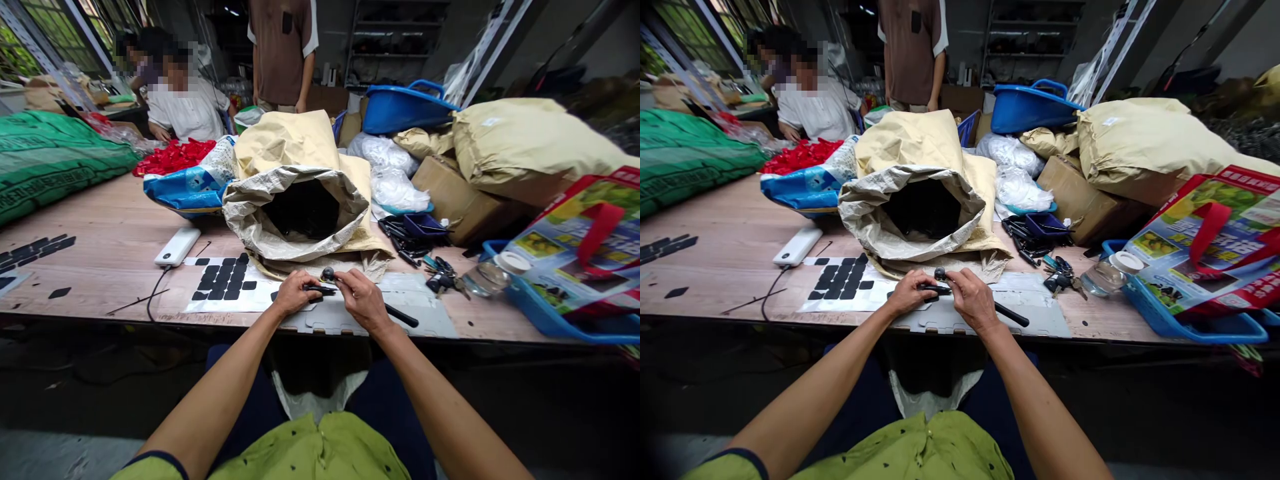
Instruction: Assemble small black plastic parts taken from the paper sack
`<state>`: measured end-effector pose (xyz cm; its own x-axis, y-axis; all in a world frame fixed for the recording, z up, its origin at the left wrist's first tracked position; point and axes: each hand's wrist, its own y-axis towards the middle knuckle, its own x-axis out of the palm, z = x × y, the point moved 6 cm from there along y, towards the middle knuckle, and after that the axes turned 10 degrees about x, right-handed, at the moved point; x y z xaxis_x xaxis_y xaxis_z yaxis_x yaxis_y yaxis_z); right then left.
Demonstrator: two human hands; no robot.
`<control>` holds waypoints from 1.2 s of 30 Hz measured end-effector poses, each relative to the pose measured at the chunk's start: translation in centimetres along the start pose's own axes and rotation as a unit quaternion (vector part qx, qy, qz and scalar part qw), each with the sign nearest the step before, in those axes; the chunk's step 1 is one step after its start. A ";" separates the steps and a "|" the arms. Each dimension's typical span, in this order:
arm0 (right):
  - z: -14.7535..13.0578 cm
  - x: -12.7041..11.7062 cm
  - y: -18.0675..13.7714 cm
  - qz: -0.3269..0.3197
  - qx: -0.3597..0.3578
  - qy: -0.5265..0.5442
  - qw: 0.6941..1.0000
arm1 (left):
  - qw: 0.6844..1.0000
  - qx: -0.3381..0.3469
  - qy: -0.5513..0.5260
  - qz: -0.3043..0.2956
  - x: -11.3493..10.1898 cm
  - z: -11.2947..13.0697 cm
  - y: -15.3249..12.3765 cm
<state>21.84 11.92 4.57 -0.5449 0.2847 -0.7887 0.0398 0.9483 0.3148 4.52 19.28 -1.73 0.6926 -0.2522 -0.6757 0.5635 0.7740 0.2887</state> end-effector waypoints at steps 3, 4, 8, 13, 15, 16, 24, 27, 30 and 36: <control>0.5 0.2 -0.5 -0.016 -0.004 -0.016 1.000 | 1.000 -0.006 0.004 -0.003 0.0 -0.1 0.0; 0.7 0.2 -0.6 -0.017 -0.001 -0.018 1.000 | 1.000 -0.007 0.005 -0.004 0.0 -0.1 0.0; 1.7 -0.9 0.4 0.018 0.013 -0.010 1.000 | 1.000 -0.003 0.007 -0.005 0.0 0.1 0.0; 4.8 -1.0 3.0 0.013 0.016 -0.057 0.998 | 1.000 0.003 0.015 -0.007 -0.2 0.5 0.1; 6.2 -0.2 3.6 -0.003 -0.006 -0.085 0.996 | 1.000 -0.002 0.015 -0.007 -0.3 0.5 0.1; 6.8 0.3 3.8 -0.011 -0.019 -0.099 0.995 | 1.000 -0.003 0.014 -0.007 -0.3 0.5 0.1; 8.3 1.9 3.0 0.025 -0.010 -0.127 0.991 | 1.000 -0.001 0.027 -0.009 -0.3 0.7 -0.1; 8.2 2.0 3.0 0.024 -0.002 -0.135 0.991 | 1.000 -0.005 0.029 -0.012 -0.2 0.7 -0.1; 8.2 2.0 3.1 0.021 0.004 -0.143 0.989 | 1.000 -0.005 0.023 -0.008 -0.3 0.6 0.0; 8.2 2.0 3.2 0.018 0.011 -0.143 0.990 | 0.991 -0.001 -0.123 0.045 -1.1 3.9 -1.5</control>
<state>27.73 16.63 -0.30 -0.2841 0.3437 -0.8951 0.0758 0.9387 0.3363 4.70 16.16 1.27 0.8287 -0.3167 -0.4615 0.4943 0.8009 0.3379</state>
